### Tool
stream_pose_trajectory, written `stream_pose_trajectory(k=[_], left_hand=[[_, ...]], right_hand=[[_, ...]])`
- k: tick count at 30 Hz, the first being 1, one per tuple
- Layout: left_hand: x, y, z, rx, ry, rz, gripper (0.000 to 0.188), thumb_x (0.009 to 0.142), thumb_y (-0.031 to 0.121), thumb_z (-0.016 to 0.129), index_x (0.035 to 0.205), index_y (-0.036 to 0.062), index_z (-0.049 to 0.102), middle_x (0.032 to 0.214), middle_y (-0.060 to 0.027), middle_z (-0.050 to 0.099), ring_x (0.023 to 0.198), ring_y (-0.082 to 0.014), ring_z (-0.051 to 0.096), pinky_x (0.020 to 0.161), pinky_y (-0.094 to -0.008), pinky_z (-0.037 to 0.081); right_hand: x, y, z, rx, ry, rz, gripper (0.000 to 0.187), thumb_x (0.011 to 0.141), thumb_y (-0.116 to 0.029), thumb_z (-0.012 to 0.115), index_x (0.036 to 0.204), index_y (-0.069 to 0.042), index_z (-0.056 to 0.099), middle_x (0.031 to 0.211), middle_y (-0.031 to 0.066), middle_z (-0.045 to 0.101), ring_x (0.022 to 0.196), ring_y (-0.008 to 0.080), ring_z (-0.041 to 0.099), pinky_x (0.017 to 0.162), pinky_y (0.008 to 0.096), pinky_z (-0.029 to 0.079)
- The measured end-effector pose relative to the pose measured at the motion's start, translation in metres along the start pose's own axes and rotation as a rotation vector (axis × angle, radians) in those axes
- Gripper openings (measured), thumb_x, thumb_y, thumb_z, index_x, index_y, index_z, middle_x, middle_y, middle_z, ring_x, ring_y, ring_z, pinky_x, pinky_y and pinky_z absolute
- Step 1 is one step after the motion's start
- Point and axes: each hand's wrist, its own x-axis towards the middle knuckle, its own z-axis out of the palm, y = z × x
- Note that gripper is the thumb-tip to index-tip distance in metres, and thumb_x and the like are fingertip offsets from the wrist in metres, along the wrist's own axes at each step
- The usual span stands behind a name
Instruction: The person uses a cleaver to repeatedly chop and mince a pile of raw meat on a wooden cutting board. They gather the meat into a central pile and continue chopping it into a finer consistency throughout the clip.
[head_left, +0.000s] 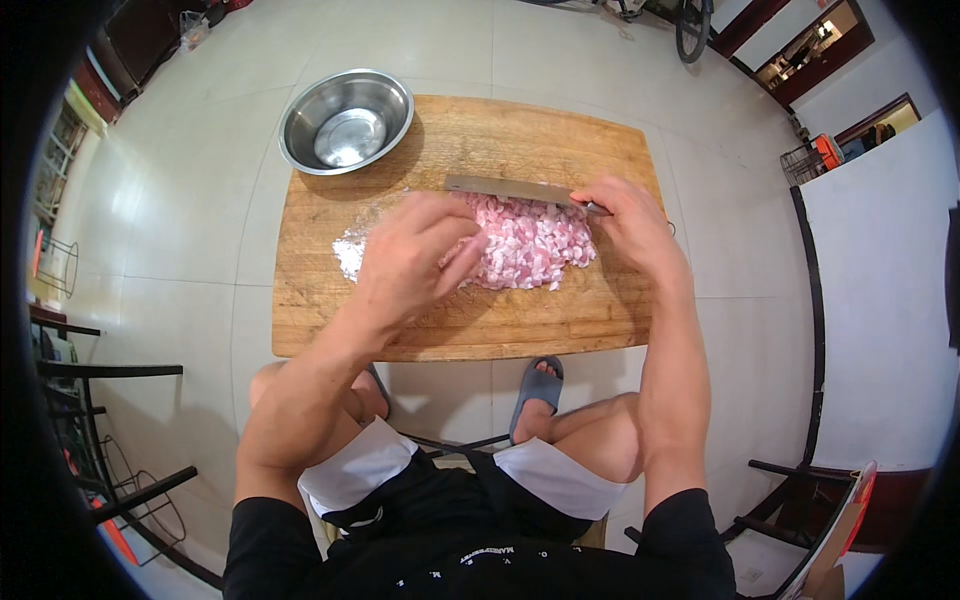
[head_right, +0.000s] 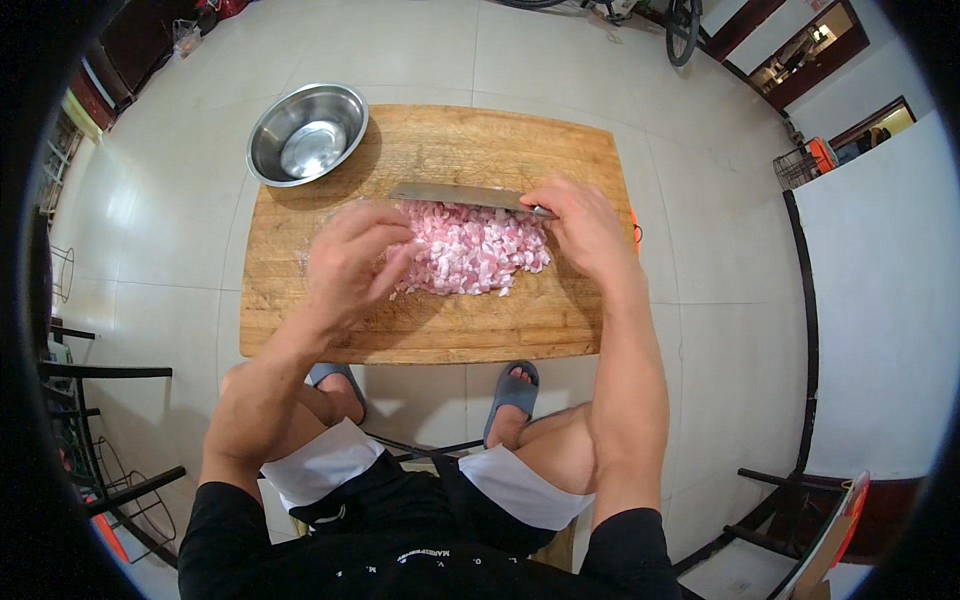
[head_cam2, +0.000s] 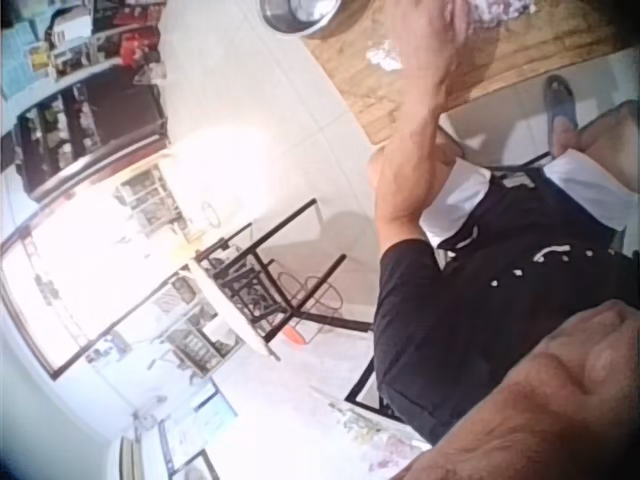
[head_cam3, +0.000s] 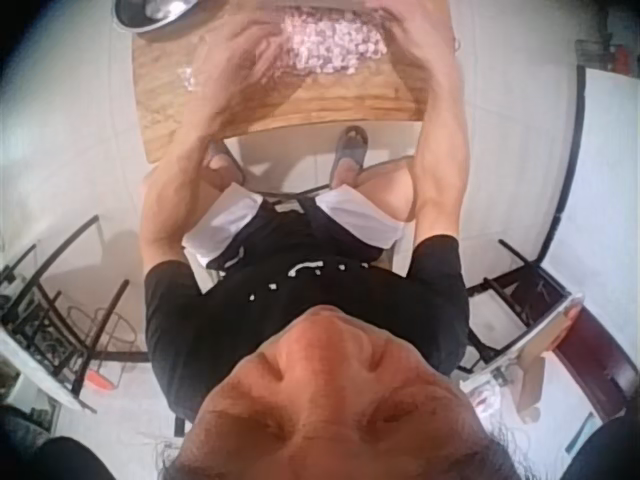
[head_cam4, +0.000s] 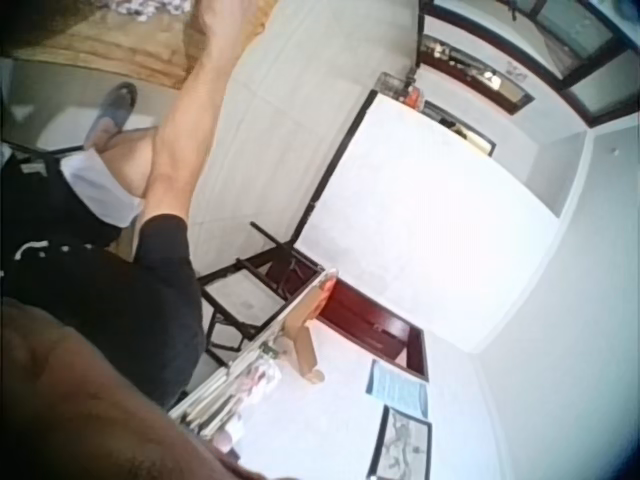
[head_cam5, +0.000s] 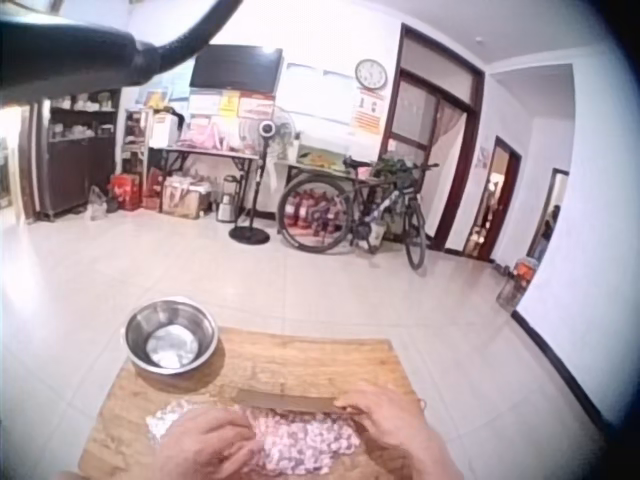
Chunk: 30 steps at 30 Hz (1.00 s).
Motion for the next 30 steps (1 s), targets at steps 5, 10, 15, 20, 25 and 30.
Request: stream_pose_trajectory(k=[5,10,15,20,25,30], left_hand=[[0.011,-0.013,-0.020,0.040,0.236,-0.009,0.004,0.095,0.004,0.076,0.094,0.0004,0.075,0.100,-0.0109,0.074,0.093,-0.0276,0.069,0.082,-0.0385,0.055],[0.013,-0.019,-0.026,0.058,0.273,-0.030,0.006,0.098,0.003,0.074,0.095,-0.0008,0.075,0.103,-0.0110,0.075,0.095,-0.0262,0.069,0.084,-0.0368,0.055],[0.013,-0.024,-0.029,0.050,0.335,-0.066,0.007,0.098,0.008,0.075,0.094,0.0015,0.076,0.101,-0.0103,0.075,0.094,-0.0271,0.070,0.083,-0.0377,0.056],[0.012,-0.027,-0.029,0.002,0.342,-0.148,0.010,0.100,0.009,0.074,0.096,0.0011,0.076,0.103,-0.0103,0.076,0.096,-0.0262,0.070,0.084,-0.0377,0.056],[0.009,-0.028,-0.030,0.035,0.289,-0.136,0.012,0.103,0.009,0.071,0.100,-0.0007,0.077,0.106,-0.0108,0.076,0.102,-0.0230,0.071,0.088,-0.0352,0.056],[0.008,-0.030,-0.031,0.027,0.317,-0.152,0.007,0.098,0.008,0.075,0.095,0.0015,0.077,0.102,-0.0102,0.076,0.095,-0.0277,0.071,0.085,-0.0387,0.057]], right_hand=[[-0.017,-0.007,-0.009,-0.047,-0.038,-0.048,0.039,0.083,0.007,0.073,0.118,-0.010,0.076,0.111,0.0092,0.074,0.102,0.0358,0.070,0.086,0.0462,0.056],[-0.035,-0.008,-0.009,0.012,0.107,-0.013,0.037,0.084,0.007,0.073,0.118,-0.008,0.075,0.112,0.0098,0.074,0.102,0.0361,0.070,0.086,0.0449,0.055],[-0.064,-0.014,-0.036,0.182,0.059,-0.008,0.038,0.083,0.008,0.072,0.118,-0.006,0.075,0.108,0.0117,0.074,0.100,0.0325,0.070,0.086,0.0416,0.055],[-0.077,-0.030,-0.058,0.393,-0.310,0.046,0.038,0.084,0.009,0.070,0.120,-0.003,0.075,0.107,0.0128,0.075,0.102,0.0292,0.070,0.090,0.0403,0.055],[-0.067,-0.027,-0.053,0.392,-0.505,0.007,0.039,0.086,0.007,0.071,0.123,-0.004,0.076,0.111,0.0119,0.076,0.105,0.0292,0.070,0.093,0.0381,0.055],[-0.044,-0.014,-0.039,0.523,-0.534,0.169,0.043,0.090,0.005,0.072,0.131,-0.005,0.075,0.117,0.0108,0.079,0.106,0.0223,0.072,0.094,0.0364,0.056]])
